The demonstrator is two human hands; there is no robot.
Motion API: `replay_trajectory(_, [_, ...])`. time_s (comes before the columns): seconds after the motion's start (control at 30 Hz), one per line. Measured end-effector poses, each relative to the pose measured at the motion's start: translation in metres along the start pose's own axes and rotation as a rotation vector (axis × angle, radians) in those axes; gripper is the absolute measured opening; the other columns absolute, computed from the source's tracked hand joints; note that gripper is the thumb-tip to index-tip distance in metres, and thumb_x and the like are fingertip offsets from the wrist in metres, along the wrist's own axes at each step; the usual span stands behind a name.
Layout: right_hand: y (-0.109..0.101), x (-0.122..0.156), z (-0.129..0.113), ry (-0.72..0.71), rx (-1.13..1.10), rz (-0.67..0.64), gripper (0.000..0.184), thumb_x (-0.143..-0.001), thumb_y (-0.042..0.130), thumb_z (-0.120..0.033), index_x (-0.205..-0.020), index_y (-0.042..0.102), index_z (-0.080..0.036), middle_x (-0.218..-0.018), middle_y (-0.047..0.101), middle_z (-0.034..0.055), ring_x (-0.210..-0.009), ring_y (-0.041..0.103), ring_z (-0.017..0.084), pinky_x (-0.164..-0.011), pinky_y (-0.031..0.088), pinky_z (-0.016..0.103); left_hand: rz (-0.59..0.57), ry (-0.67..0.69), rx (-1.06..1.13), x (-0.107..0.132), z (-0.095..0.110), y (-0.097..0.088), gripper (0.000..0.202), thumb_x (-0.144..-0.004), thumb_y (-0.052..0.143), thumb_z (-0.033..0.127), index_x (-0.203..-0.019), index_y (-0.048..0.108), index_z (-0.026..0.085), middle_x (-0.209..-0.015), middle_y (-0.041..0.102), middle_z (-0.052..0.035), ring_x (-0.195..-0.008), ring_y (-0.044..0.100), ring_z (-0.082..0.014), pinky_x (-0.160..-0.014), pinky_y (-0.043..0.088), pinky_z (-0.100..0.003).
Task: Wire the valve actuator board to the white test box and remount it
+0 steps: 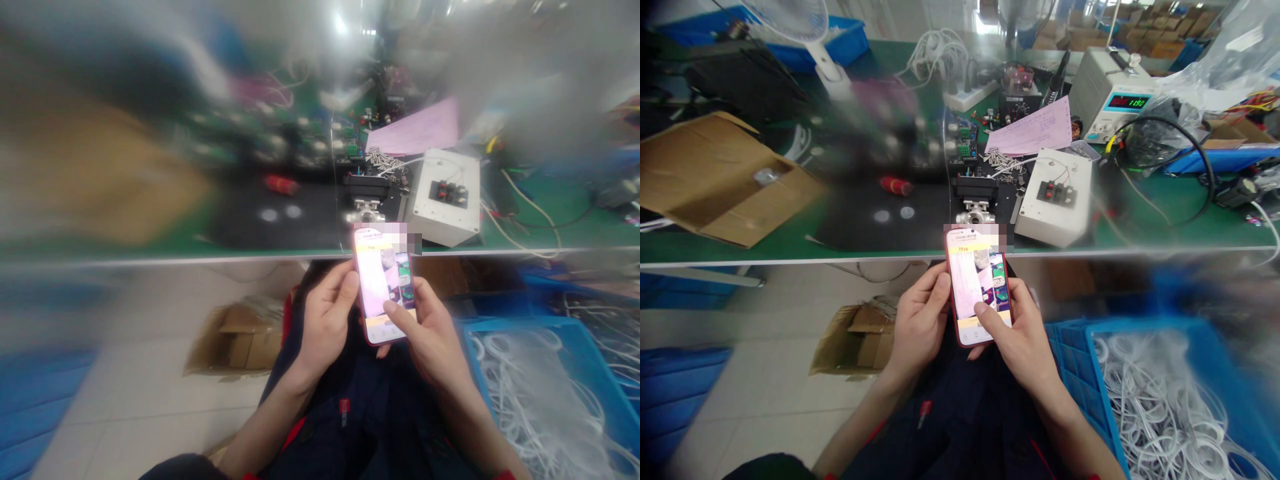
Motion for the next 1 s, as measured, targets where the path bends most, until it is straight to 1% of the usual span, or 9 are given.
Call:
replay_trajectory(0.13, [-0.0024,-0.0001,0.0017,0.01,-0.035,0.014,0.032,-0.096,0.077,-0.043,-0.118,0.06,-0.025,-0.095,0.074,0.0015,-0.067,0.075,0.022,-0.043,0.066,0.033,0.004,-0.005,0.008,0.0003,-0.0013,-0.0003,0.039,-0.106,0.067,0.049,-0.136,0.072,0.024,-0.132,0.075,-0.01,-0.113,0.073,-0.0312,-0.095,0.06,-0.039])
replay_trajectory(0.23, [-0.0041,-0.0003,0.0032,0.025,-0.062,0.035,0.03,-0.099,0.073,-0.046,-0.116,0.062,-0.024,-0.094,0.072,0.0019,-0.067,0.076,0.023,-0.042,0.066,0.033,-0.008,-0.013,0.032,0.0007,-0.0022,0.0002,0.039,-0.107,0.067,0.047,-0.138,0.071,0.023,-0.131,0.075,-0.0099,-0.111,0.074,-0.0298,-0.093,0.06,-0.038])
replay_trajectory(0.33, [-0.002,-0.0003,0.0011,0.008,-0.028,0.019,0.031,-0.097,0.077,-0.042,-0.116,0.06,-0.025,-0.097,0.074,0.0015,-0.068,0.075,0.022,-0.042,0.066,0.033,-0.009,-0.012,0.046,0.0007,-0.0015,0.0008,0.038,-0.107,0.067,0.047,-0.135,0.072,0.023,-0.13,0.075,-0.0098,-0.109,0.075,-0.0297,-0.093,0.061,-0.038])
replay_trajectory(0.47, [0.0001,0.0003,-0.0012,-0.006,0.017,0.003,0.037,-0.093,0.083,-0.037,-0.118,0.059,-0.025,-0.099,0.074,0.0007,-0.068,0.075,0.02,-0.044,0.067,0.033,-0.005,-0.006,0.034,0.0003,-0.0003,0.0009,0.038,-0.106,0.067,0.048,-0.135,0.073,0.023,-0.129,0.075,-0.0099,-0.108,0.075,-0.0295,-0.093,0.061,-0.039])
replay_trajectory(0.57, [-0.0011,0.0006,-0.0007,-0.013,0.004,-0.003,0.036,-0.093,0.083,-0.037,-0.117,0.059,-0.025,-0.101,0.073,0.0009,-0.069,0.075,0.02,-0.044,0.067,0.032,-0.005,-0.005,0.025,0.0001,-0.001,0.0001,0.039,-0.106,0.067,0.047,-0.137,0.072,0.023,-0.13,0.075,-0.0105,-0.108,0.075,-0.0295,-0.092,0.061,-0.038])
replay_trajectory(0.73, [-0.0046,0.0005,0.0026,-0.011,-0.028,-0.013,0.031,-0.096,0.078,-0.039,-0.117,0.06,-0.025,-0.103,0.072,0.001,-0.072,0.076,0.021,-0.043,0.067,0.032,-0.013,0.0,0.02,0.0001,-0.0027,-0.0012,0.04,-0.107,0.066,0.046,-0.14,0.07,0.023,-0.132,0.074,-0.0101,-0.113,0.073,-0.0293,-0.097,0.059,-0.038])
replay_trajectory(0.87, [-0.0053,-0.0001,0.0043,0.001,-0.06,0.003,0.026,-0.101,0.072,-0.042,-0.116,0.061,-0.024,-0.098,0.072,0.0004,-0.068,0.075,0.021,-0.041,0.066,0.033,-0.007,-0.006,-0.001,-0.0002,-0.0027,-0.0019,0.042,-0.107,0.067,0.048,-0.141,0.07,0.023,-0.129,0.075,-0.0098,-0.104,0.074,-0.0275,-0.09,0.06,-0.036])
replay_trajectory(0.93, [-0.0042,-0.0004,0.0035,-0.009,-0.038,0.0,0.028,-0.099,0.075,-0.042,-0.115,0.06,-0.024,-0.099,0.073,0.0005,-0.068,0.076,0.022,-0.041,0.066,0.033,-0.003,-0.002,-0.003,-0.0002,-0.0019,-0.002,0.041,-0.106,0.067,0.048,-0.139,0.071,0.024,-0.129,0.075,-0.0099,-0.103,0.074,-0.0273,-0.09,0.06,-0.036])
replay_trajectory(1.0, [-0.0033,-0.0006,0.0026,-0.017,-0.007,-0.001,0.035,-0.095,0.081,-0.039,-0.116,0.058,-0.025,-0.101,0.073,0.0006,-0.068,0.076,0.021,-0.042,0.066,0.032,-0.005,-0.001,-0.001,-0.0002,-0.0013,-0.0015,0.04,-0.107,0.067,0.047,-0.139,0.07,0.024,-0.128,0.076,-0.0099,-0.104,0.074,-0.0273,-0.092,0.06,-0.037])
Point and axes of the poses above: each hand's wrist, its own x-axis away from the middle knuckle, its own y-axis out of the palm, z = x × y, the point moved 5 cm from there along -x, towards the middle knuckle
